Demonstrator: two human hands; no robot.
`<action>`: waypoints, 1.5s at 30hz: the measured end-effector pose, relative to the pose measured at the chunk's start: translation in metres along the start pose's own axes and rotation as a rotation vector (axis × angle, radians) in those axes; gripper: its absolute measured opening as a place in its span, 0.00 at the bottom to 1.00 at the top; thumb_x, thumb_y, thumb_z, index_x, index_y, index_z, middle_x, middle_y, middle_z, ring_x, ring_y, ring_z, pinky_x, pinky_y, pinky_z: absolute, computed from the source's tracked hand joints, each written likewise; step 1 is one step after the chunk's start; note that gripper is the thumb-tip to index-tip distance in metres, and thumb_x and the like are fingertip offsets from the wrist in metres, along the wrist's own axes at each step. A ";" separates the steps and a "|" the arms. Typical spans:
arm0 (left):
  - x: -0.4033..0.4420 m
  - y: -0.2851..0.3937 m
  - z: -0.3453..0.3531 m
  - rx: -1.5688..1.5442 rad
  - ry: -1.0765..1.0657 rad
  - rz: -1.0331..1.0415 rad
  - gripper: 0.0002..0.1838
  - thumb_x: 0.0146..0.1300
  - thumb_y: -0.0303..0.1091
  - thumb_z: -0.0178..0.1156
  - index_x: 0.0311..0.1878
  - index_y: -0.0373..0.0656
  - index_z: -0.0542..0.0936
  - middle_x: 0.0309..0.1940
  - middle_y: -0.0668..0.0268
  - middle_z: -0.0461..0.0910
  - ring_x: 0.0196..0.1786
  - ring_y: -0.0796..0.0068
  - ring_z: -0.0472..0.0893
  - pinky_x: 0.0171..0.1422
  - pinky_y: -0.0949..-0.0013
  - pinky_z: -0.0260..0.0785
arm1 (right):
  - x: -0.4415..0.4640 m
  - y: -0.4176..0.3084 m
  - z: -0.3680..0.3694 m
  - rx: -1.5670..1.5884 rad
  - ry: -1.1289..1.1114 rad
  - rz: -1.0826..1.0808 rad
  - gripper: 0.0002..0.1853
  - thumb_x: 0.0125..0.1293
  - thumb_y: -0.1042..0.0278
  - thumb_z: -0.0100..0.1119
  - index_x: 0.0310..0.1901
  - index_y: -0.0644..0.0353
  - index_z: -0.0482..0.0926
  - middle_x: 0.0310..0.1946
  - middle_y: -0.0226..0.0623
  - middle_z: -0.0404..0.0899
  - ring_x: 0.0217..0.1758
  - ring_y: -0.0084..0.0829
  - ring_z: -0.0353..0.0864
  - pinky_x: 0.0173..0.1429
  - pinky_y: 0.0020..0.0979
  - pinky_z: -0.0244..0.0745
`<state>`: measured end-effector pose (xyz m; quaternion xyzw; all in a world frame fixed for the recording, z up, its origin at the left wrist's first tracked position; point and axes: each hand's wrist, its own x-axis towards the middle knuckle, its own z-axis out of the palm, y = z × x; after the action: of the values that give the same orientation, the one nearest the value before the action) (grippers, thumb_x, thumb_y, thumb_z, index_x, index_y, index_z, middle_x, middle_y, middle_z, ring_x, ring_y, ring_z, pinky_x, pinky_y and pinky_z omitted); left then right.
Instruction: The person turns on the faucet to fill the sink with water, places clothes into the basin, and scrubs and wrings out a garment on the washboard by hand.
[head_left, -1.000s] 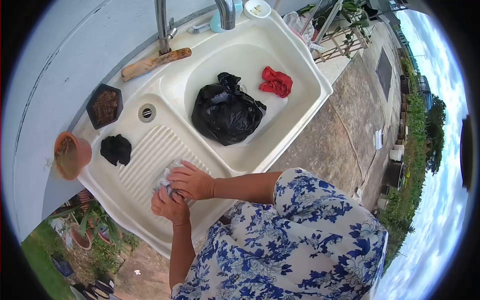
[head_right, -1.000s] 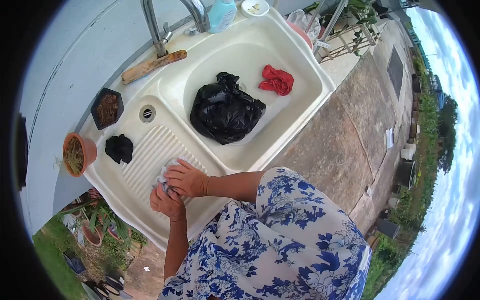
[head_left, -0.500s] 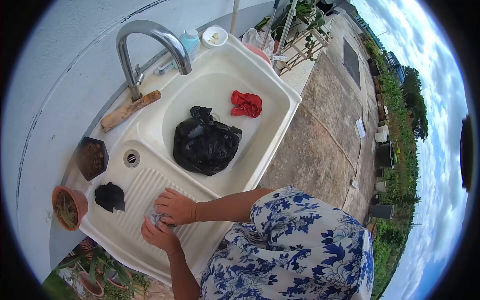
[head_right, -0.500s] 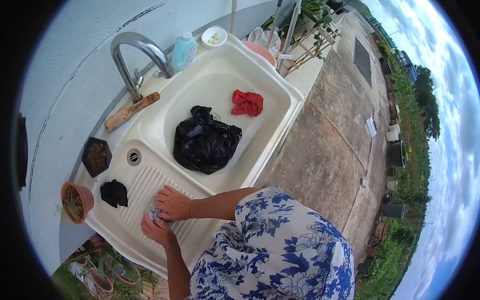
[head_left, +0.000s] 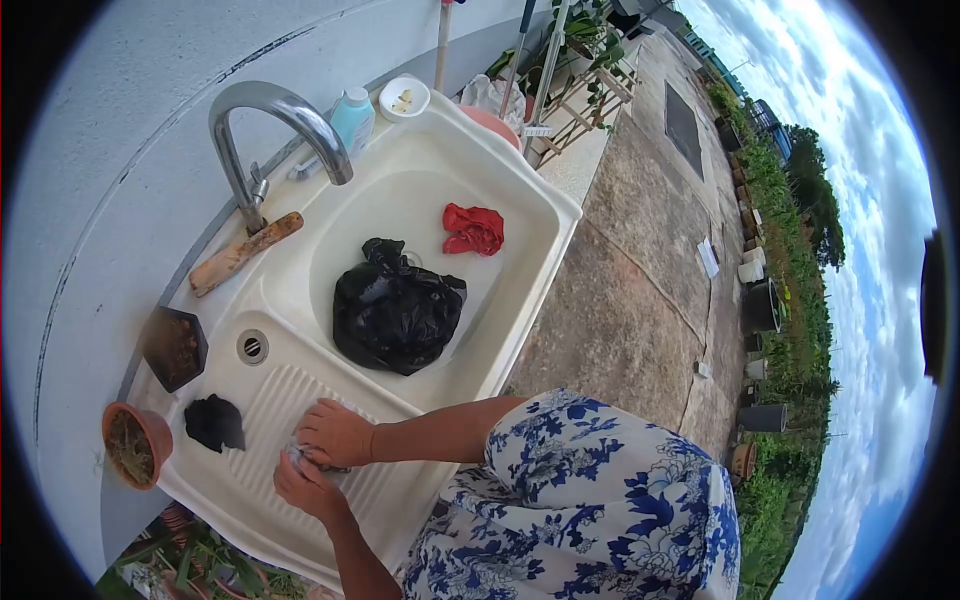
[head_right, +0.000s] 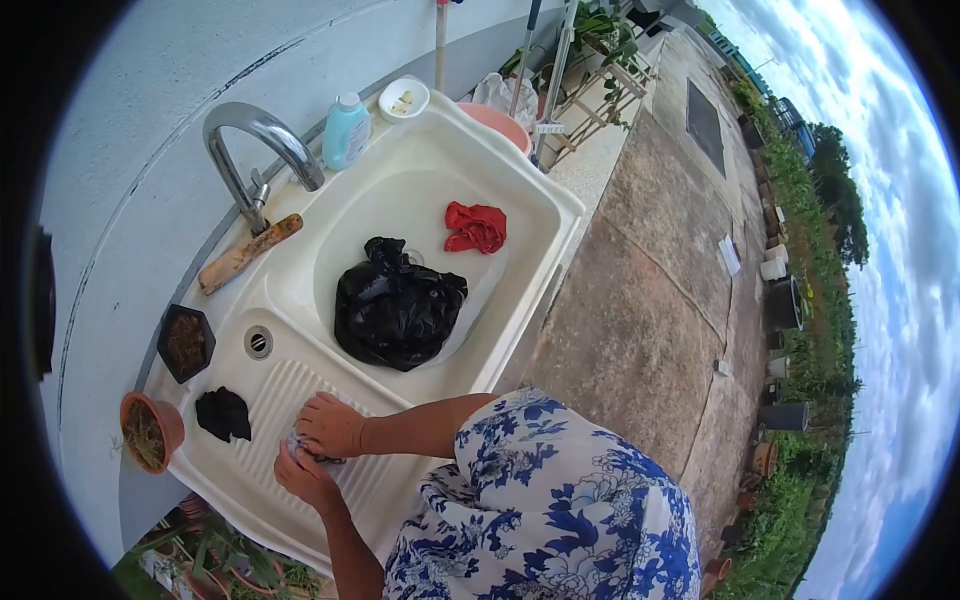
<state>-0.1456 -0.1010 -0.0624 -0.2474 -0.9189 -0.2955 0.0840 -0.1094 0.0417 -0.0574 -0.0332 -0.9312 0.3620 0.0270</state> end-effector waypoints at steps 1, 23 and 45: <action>-0.027 0.010 -0.007 0.003 0.042 0.080 0.18 0.66 0.41 0.45 0.48 0.38 0.75 0.40 0.56 0.76 0.41 0.51 0.75 0.47 0.50 0.65 | -0.026 -0.003 0.001 0.021 0.164 -0.102 0.16 0.50 0.57 0.60 0.41 0.52 0.75 0.43 0.32 0.72 0.54 0.35 0.68 0.66 0.46 0.55; 0.057 -0.023 0.045 0.291 -0.091 -0.166 0.16 0.60 0.38 0.49 0.49 0.43 0.75 0.43 0.61 0.77 0.48 0.58 0.74 0.51 0.53 0.62 | 0.056 0.014 0.017 -0.156 0.155 0.084 0.11 0.52 0.60 0.57 0.37 0.51 0.77 0.40 0.33 0.74 0.54 0.34 0.69 0.65 0.49 0.53; 0.037 -0.013 0.033 0.221 -0.102 -0.253 0.24 0.57 0.41 0.55 0.58 0.46 0.70 0.51 0.63 0.73 0.61 0.55 0.65 0.65 0.39 0.46 | 0.029 0.005 0.010 -0.171 0.054 0.190 0.20 0.58 0.55 0.54 0.51 0.52 0.74 0.58 0.36 0.68 0.65 0.42 0.60 0.67 0.56 0.47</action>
<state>-0.1846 -0.0755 -0.0844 -0.1336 -0.9727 -0.1879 0.0263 -0.1393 0.0404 -0.0673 -0.1333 -0.9502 0.2812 0.0144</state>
